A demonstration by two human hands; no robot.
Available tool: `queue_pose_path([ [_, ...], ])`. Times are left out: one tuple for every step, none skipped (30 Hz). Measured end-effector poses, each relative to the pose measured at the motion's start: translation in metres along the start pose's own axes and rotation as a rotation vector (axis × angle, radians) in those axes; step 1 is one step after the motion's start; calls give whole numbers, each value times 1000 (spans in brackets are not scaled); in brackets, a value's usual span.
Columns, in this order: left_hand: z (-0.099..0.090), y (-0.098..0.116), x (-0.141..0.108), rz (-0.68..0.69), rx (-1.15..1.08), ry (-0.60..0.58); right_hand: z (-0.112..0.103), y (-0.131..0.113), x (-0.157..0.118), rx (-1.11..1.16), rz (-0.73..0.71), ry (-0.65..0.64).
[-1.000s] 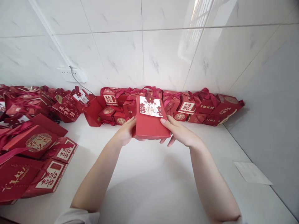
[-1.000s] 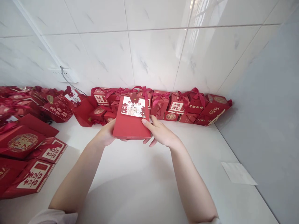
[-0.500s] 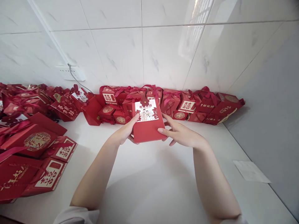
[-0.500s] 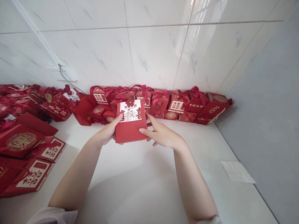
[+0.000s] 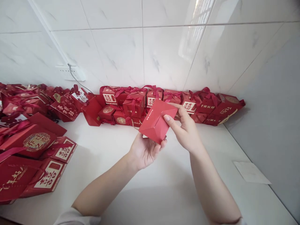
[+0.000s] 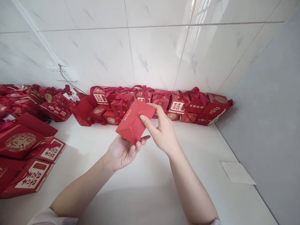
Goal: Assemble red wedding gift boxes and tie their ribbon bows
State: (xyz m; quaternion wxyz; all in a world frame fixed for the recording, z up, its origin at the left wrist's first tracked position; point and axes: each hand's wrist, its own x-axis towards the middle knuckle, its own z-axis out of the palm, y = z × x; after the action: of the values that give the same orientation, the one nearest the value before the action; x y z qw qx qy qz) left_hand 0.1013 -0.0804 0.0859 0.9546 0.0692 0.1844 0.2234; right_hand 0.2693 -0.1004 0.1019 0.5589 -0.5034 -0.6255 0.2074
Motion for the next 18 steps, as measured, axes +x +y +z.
queue_pose_path([
  [-1, -1, 1, 1, -4, 13, 0, 1, 1, -4, 6, -3],
  [-2, 1, 2, 14, 3, 30, 0, 3, 1, -15, 16, -6],
  [-2, 3, 3, 39, 17, 44, 0, 5, 2, -34, 23, -6],
  [-2, 6, 3, 63, 36, 53, 1, 6, 3, -59, 27, -5],
  [-1, 9, 3, 81, 55, 56, 2, 8, 4, -84, 26, -4],
  [0, 12, 3, 92, 73, 55, 4, 10, 5, -106, 21, -2],
  [1, 14, 2, 96, 89, 53, 6, 11, 6, -124, 16, 1],
  [2, 15, 2, 98, 101, 55, 9, 12, 6, -141, 12, 7],
  [3, 16, 1, 104, 107, 60, 12, 13, 5, -156, 11, 16],
  [3, 17, 1, 114, 110, 69, 15, 13, 5, -170, 14, 26],
  [3, 17, 1, 128, 109, 79, 18, 13, 4, -184, 18, 38],
  [3, 17, 1, 139, 107, 88, 21, 13, 3, -196, 20, 49],
  [2, 17, 1, 147, 106, 93, 24, 13, 2, -204, 20, 58],
  [2, 17, 1, 153, 105, 93, 26, 12, 1, -209, 17, 66],
  [1, 18, 1, 155, 105, 90, 27, 12, 1, -211, 13, 71],
  [1, 18, 1, 157, 108, 83, 28, 11, 1, -212, 8, 76],
  [0, 19, 1, 157, 114, 74, 28, 11, 1, -214, 1, 80],
  [1, 20, 1, 156, 120, 63, 28, 11, 1, -215, -7, 85],
])
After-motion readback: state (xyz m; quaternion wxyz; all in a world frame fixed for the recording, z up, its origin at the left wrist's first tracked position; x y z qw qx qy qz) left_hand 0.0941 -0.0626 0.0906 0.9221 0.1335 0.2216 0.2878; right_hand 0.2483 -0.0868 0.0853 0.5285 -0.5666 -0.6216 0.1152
